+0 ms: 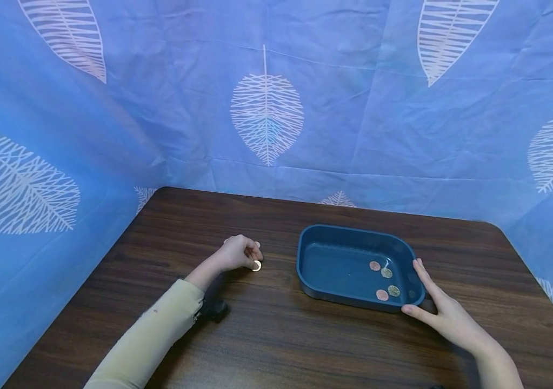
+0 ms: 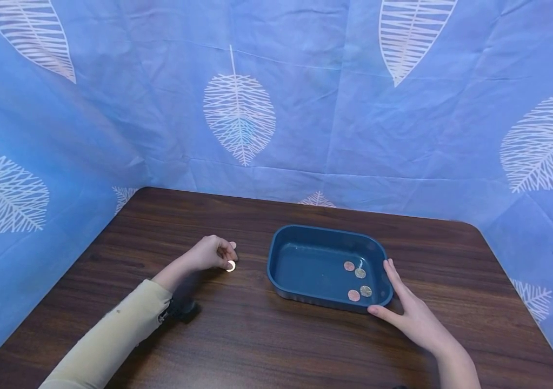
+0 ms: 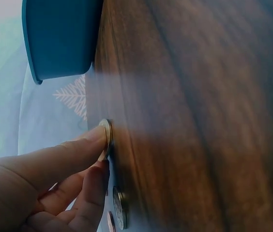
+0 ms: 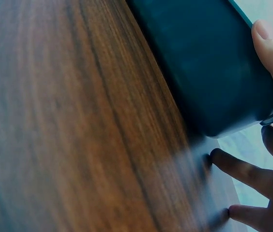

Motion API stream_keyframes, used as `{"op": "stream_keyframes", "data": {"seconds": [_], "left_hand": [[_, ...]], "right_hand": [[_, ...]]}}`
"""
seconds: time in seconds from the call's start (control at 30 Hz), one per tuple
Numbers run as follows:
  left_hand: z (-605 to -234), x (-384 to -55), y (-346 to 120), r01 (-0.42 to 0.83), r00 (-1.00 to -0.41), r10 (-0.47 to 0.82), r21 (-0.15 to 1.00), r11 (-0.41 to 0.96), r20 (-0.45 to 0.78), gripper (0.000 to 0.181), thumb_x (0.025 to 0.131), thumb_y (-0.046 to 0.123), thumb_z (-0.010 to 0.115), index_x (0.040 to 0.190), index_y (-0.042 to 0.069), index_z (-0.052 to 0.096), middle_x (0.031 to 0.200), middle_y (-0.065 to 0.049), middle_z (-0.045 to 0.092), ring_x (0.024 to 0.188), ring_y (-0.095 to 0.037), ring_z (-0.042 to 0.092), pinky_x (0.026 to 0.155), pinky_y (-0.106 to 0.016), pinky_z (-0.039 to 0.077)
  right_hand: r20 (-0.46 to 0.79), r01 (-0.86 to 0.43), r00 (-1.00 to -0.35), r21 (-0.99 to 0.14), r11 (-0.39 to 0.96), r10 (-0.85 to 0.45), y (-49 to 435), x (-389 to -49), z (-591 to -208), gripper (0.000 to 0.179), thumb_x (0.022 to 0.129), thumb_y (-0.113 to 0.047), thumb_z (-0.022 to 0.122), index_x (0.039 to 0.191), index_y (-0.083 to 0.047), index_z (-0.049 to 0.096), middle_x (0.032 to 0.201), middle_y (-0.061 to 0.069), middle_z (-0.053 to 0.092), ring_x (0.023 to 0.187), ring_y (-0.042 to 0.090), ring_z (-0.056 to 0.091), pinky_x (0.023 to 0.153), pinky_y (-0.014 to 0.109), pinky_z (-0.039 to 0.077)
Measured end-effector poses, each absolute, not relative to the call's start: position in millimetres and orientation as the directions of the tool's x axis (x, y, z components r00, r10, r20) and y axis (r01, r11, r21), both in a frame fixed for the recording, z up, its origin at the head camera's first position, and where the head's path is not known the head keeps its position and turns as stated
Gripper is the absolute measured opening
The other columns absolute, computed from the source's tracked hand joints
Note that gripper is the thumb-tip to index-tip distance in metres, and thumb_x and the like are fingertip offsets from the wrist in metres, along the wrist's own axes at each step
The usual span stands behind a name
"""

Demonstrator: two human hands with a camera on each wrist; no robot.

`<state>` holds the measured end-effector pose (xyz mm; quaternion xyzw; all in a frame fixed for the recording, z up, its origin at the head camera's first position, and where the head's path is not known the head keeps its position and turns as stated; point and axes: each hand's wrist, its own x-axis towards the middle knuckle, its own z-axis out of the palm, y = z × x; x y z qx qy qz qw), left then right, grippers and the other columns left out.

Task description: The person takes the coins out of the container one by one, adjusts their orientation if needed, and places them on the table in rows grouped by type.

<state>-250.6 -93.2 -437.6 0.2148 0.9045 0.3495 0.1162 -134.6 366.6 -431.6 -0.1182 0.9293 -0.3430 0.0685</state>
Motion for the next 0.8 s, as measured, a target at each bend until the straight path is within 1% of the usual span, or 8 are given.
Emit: {"op": "stream_keyframes", "data": {"seconds": [0.07, 0.13, 0.23, 0.27, 0.4, 0.47, 0.53, 0.8], "left_hand": [[-438.0, -250.0, -92.8, 0.316, -0.879, 0.475, 0.685, 0.657, -0.05, 0.012, 0.075, 0.007, 0.081, 0.085, 0.01, 0.074, 0.072, 0.008, 0.065, 0.068, -0.005, 0.06, 0.106, -0.059, 0.017], [-438.4, -249.4, -92.4, 0.318, -0.879, 0.475, 0.691, 0.649, -0.042, 0.013, 0.075, 0.006, 0.081, 0.085, 0.008, 0.073, 0.073, 0.007, 0.065, 0.068, -0.006, 0.061, 0.107, -0.06, 0.012], [-438.9, -248.6, -92.2, 0.31, -0.881, 0.471, 0.7, 0.643, -0.042, 0.013, 0.075, 0.007, 0.081, 0.086, 0.007, 0.073, 0.073, 0.006, 0.066, 0.068, -0.006, 0.061, 0.107, -0.054, 0.021], [-438.8, -248.3, -92.1, 0.305, -0.883, 0.468, 0.704, 0.641, -0.044, 0.014, 0.075, 0.007, 0.081, 0.087, 0.007, 0.073, 0.074, 0.005, 0.066, 0.068, -0.006, 0.061, 0.104, -0.05, 0.028], [-435.1, -248.2, -90.7, 0.267, -0.893, 0.448, 0.74, 0.617, -0.052, 0.015, 0.077, 0.005, 0.08, 0.09, 0.005, 0.073, 0.077, 0.002, 0.067, 0.07, -0.009, 0.062, 0.078, -0.033, 0.051], [-431.7, -249.2, -89.1, 0.25, -0.898, 0.438, 0.768, 0.589, -0.044, 0.016, 0.078, 0.004, 0.078, 0.093, 0.003, 0.072, 0.081, 0.0, 0.067, 0.073, -0.011, 0.062, 0.069, -0.03, 0.052], [-427.3, -251.5, -86.4, 0.242, -0.902, 0.431, 0.797, 0.553, -0.024, 0.018, 0.079, 0.003, 0.077, 0.096, 0.001, 0.072, 0.084, -0.002, 0.068, 0.075, -0.013, 0.063, 0.067, -0.028, 0.052], [-400.6, -258.1, -55.7, 0.304, -0.883, 0.458, 0.865, 0.399, 0.099, 0.019, 0.084, 0.008, 0.074, 0.101, 0.002, 0.072, 0.087, -0.002, 0.068, 0.077, -0.016, 0.062, 0.069, -0.03, 0.052]], "right_hand": [[-0.047, -0.172, -0.963, -0.654, 0.736, -0.267, 366.8, -134.5, -431.7, 0.092, 0.093, -0.033, 0.063, 0.152, -0.034, -0.009, 0.158, 0.009, -0.01, 0.13, 0.062, 0.015, 0.08, 0.078, 0.025], [-0.045, -0.174, -0.962, -0.655, 0.735, -0.268, 367.1, -134.6, -432.0, 0.092, 0.094, -0.032, 0.063, 0.152, -0.034, -0.009, 0.158, 0.009, -0.01, 0.13, 0.062, 0.015, 0.08, 0.077, 0.026], [-0.041, -0.179, -0.962, -0.655, 0.734, -0.271, 367.4, -134.8, -432.4, 0.092, 0.094, -0.032, 0.063, 0.152, -0.034, -0.009, 0.158, 0.008, -0.011, 0.129, 0.062, 0.016, 0.08, 0.077, 0.026], [-0.04, -0.18, -0.962, -0.655, 0.734, -0.272, 367.4, -134.8, -432.5, 0.092, 0.094, -0.032, 0.063, 0.152, -0.034, -0.008, 0.158, 0.009, -0.01, 0.129, 0.062, 0.016, 0.08, 0.077, 0.026], [-0.034, -0.186, -0.961, -0.655, 0.733, -0.274, 367.3, -134.0, -433.0, 0.093, 0.093, -0.031, 0.063, 0.152, -0.033, -0.008, 0.159, 0.01, -0.009, 0.129, 0.062, 0.016, 0.08, 0.078, 0.026], [-0.032, -0.187, -0.961, -0.656, 0.731, -0.275, 366.6, -133.6, -433.4, 0.093, 0.093, -0.031, 0.064, 0.152, -0.033, -0.008, 0.159, 0.01, -0.009, 0.13, 0.062, 0.016, 0.081, 0.077, 0.026], [-0.033, -0.186, -0.961, -0.659, 0.729, -0.275, 366.2, -133.4, -433.6, 0.093, 0.093, -0.031, 0.064, 0.152, -0.033, -0.008, 0.159, 0.009, -0.009, 0.13, 0.062, 0.016, 0.081, 0.077, 0.025], [-0.036, -0.182, -0.962, -0.654, 0.734, -0.27, 366.8, -134.8, -433.3, 0.093, 0.093, -0.032, 0.063, 0.152, -0.034, -0.008, 0.158, 0.009, -0.009, 0.129, 0.062, 0.016, 0.08, 0.078, 0.025]]}}
